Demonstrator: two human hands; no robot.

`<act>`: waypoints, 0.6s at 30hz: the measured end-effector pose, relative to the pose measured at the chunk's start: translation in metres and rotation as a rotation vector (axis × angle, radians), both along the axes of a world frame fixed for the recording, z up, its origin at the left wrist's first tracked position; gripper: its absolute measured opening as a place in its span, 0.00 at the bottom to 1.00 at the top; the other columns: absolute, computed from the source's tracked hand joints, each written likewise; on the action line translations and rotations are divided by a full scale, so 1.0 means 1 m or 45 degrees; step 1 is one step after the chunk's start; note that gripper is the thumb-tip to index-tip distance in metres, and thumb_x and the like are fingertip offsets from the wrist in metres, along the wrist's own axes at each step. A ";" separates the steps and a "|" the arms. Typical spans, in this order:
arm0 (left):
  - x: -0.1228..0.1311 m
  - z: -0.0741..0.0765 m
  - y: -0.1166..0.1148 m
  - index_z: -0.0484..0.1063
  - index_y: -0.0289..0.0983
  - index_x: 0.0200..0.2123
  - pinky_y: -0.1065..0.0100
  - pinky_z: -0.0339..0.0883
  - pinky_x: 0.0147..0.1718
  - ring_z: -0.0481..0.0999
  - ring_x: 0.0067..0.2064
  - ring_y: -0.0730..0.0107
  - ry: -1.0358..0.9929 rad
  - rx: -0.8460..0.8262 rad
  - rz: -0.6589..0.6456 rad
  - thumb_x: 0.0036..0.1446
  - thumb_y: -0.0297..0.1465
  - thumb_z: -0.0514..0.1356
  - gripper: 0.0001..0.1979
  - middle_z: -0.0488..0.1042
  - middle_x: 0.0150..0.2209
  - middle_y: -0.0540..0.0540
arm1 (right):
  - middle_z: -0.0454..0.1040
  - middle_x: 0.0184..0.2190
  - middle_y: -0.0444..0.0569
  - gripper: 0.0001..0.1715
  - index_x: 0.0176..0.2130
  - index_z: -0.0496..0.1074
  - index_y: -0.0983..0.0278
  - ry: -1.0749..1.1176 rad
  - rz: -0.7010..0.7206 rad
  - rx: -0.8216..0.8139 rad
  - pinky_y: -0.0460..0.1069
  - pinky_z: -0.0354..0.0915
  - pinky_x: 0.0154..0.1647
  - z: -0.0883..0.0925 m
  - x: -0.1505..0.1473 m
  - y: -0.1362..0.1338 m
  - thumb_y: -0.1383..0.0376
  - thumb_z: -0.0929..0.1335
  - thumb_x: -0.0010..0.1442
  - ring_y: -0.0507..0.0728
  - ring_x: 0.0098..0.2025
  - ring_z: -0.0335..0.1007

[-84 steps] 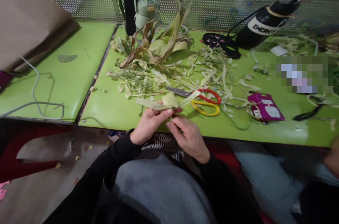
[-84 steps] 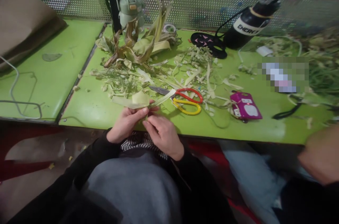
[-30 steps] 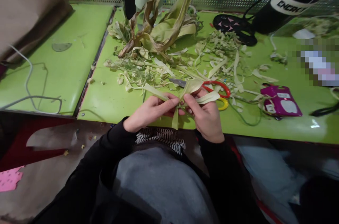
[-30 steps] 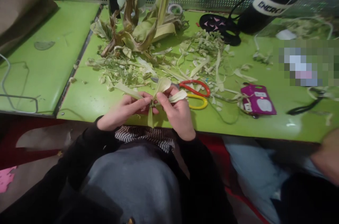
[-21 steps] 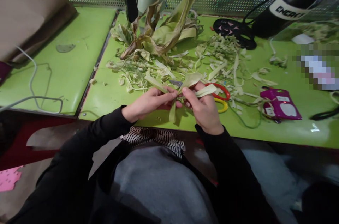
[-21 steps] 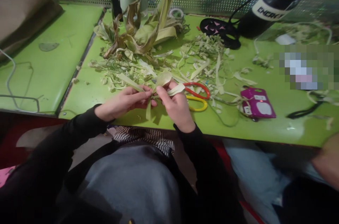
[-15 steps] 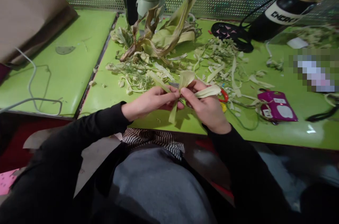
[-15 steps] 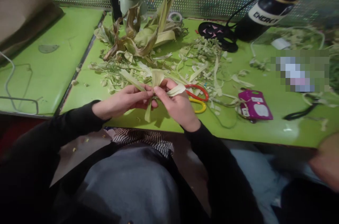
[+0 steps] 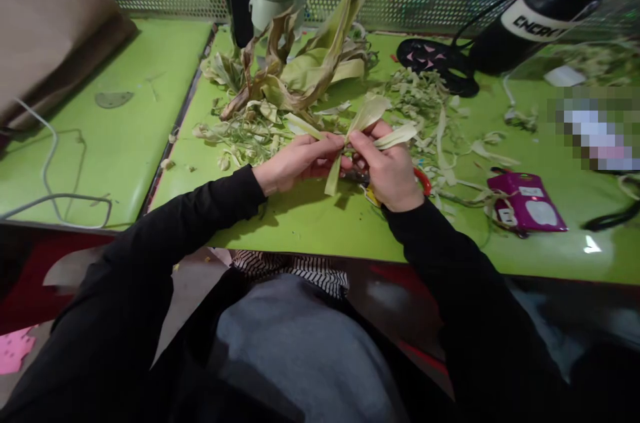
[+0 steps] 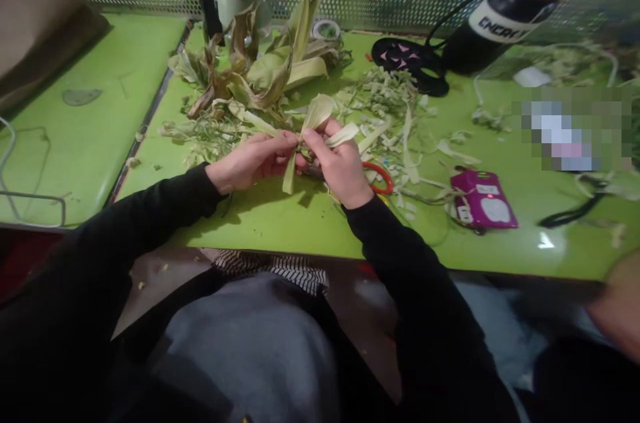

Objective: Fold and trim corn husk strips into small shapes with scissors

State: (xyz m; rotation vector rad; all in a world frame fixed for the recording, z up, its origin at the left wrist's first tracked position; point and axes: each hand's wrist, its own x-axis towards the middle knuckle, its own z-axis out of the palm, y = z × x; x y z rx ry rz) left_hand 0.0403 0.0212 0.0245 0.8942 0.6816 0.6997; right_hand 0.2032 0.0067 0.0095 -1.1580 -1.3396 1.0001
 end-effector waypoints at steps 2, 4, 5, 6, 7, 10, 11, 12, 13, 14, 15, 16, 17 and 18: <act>-0.002 -0.001 -0.001 0.69 0.34 0.32 0.73 0.69 0.33 0.74 0.29 0.77 0.008 0.003 0.002 0.63 0.32 0.61 0.09 0.70 0.24 0.52 | 0.63 0.20 0.38 0.19 0.33 0.71 0.58 0.006 0.012 0.001 0.45 0.54 0.16 -0.002 0.000 -0.002 0.47 0.73 0.55 0.48 0.18 0.56; -0.003 -0.001 -0.001 0.70 0.33 0.32 0.72 0.70 0.32 0.74 0.28 0.76 0.029 -0.014 -0.035 0.63 0.33 0.61 0.09 0.72 0.25 0.50 | 0.63 0.21 0.38 0.18 0.33 0.71 0.58 -0.009 0.025 0.006 0.45 0.54 0.16 -0.003 0.001 -0.003 0.48 0.73 0.56 0.47 0.18 0.56; -0.004 -0.001 -0.001 0.71 0.33 0.33 0.71 0.71 0.32 0.74 0.28 0.75 0.041 -0.025 -0.062 0.64 0.33 0.60 0.10 0.73 0.26 0.48 | 0.63 0.21 0.38 0.17 0.34 0.72 0.59 -0.022 0.030 0.009 0.45 0.54 0.16 -0.004 0.001 -0.003 0.48 0.73 0.57 0.47 0.18 0.55; -0.004 -0.001 -0.001 0.71 0.32 0.34 0.71 0.71 0.32 0.75 0.29 0.75 0.053 -0.034 -0.083 0.65 0.33 0.58 0.10 0.75 0.27 0.47 | 0.63 0.21 0.38 0.17 0.34 0.72 0.59 -0.040 0.033 0.010 0.45 0.54 0.17 -0.005 0.001 -0.003 0.49 0.72 0.58 0.46 0.18 0.55; -0.004 0.000 -0.002 0.71 0.31 0.35 0.70 0.72 0.32 0.75 0.29 0.74 0.065 -0.037 -0.096 0.66 0.33 0.57 0.10 0.75 0.27 0.46 | 0.63 0.21 0.38 0.16 0.34 0.72 0.59 -0.060 0.030 0.010 0.45 0.54 0.17 -0.007 0.001 -0.003 0.50 0.72 0.58 0.46 0.18 0.55; -0.004 0.000 -0.003 0.72 0.29 0.37 0.69 0.73 0.37 0.77 0.32 0.74 0.080 0.006 -0.046 0.67 0.31 0.54 0.11 0.75 0.28 0.48 | 0.63 0.21 0.37 0.13 0.34 0.70 0.60 -0.091 -0.012 0.023 0.44 0.54 0.18 -0.009 0.001 -0.001 0.54 0.71 0.61 0.45 0.18 0.54; -0.003 0.000 -0.003 0.71 0.29 0.38 0.68 0.73 0.38 0.78 0.33 0.73 0.100 0.010 -0.054 0.67 0.31 0.53 0.11 0.74 0.28 0.48 | 0.63 0.21 0.36 0.11 0.34 0.69 0.60 -0.076 -0.011 0.036 0.44 0.54 0.18 -0.010 0.001 0.000 0.56 0.71 0.62 0.44 0.18 0.54; -0.003 0.000 -0.003 0.71 0.29 0.38 0.68 0.72 0.38 0.78 0.34 0.73 0.107 0.015 -0.047 0.68 0.30 0.53 0.12 0.74 0.28 0.49 | 0.63 0.20 0.36 0.10 0.33 0.69 0.61 -0.044 -0.011 0.065 0.43 0.53 0.18 -0.010 0.000 0.000 0.58 0.71 0.62 0.44 0.18 0.53; -0.003 -0.001 -0.003 0.71 0.29 0.37 0.68 0.72 0.38 0.78 0.34 0.73 0.097 0.022 -0.028 0.68 0.30 0.53 0.12 0.74 0.28 0.49 | 0.63 0.20 0.35 0.09 0.33 0.69 0.61 -0.030 0.002 0.056 0.43 0.53 0.18 -0.009 0.000 0.001 0.59 0.71 0.62 0.44 0.17 0.53; -0.002 -0.001 -0.003 0.71 0.30 0.36 0.69 0.72 0.37 0.78 0.33 0.73 0.079 0.023 -0.028 0.67 0.30 0.53 0.11 0.74 0.28 0.49 | 0.62 0.20 0.35 0.09 0.33 0.69 0.61 -0.016 0.012 0.050 0.43 0.53 0.18 -0.008 0.000 0.001 0.60 0.70 0.62 0.44 0.17 0.53; -0.002 -0.001 -0.003 0.71 0.30 0.35 0.70 0.72 0.36 0.78 0.33 0.74 0.058 0.029 -0.021 0.67 0.31 0.53 0.11 0.74 0.27 0.50 | 0.62 0.20 0.35 0.10 0.32 0.69 0.60 -0.013 0.016 0.047 0.43 0.53 0.17 -0.007 0.000 0.000 0.59 0.70 0.62 0.44 0.17 0.53; -0.002 -0.001 -0.003 0.71 0.31 0.34 0.70 0.72 0.35 0.78 0.32 0.74 0.042 0.035 -0.018 0.66 0.31 0.54 0.11 0.74 0.27 0.50 | 0.62 0.20 0.35 0.10 0.32 0.69 0.60 -0.019 0.019 0.046 0.43 0.54 0.17 -0.007 -0.001 0.000 0.58 0.70 0.62 0.44 0.17 0.54; -0.002 -0.001 -0.004 0.70 0.31 0.34 0.70 0.72 0.34 0.77 0.31 0.74 0.035 0.039 -0.025 0.66 0.30 0.55 0.10 0.74 0.27 0.50 | 0.62 0.20 0.35 0.11 0.32 0.69 0.60 -0.023 0.021 0.053 0.43 0.55 0.17 -0.006 -0.001 0.000 0.57 0.70 0.62 0.44 0.17 0.55; -0.002 -0.001 -0.004 0.70 0.31 0.33 0.70 0.72 0.34 0.77 0.30 0.75 0.037 0.045 -0.034 0.66 0.31 0.55 0.10 0.75 0.27 0.49 | 0.63 0.21 0.36 0.11 0.33 0.69 0.60 -0.022 0.026 0.058 0.43 0.56 0.17 -0.006 -0.001 -0.001 0.56 0.71 0.61 0.45 0.17 0.56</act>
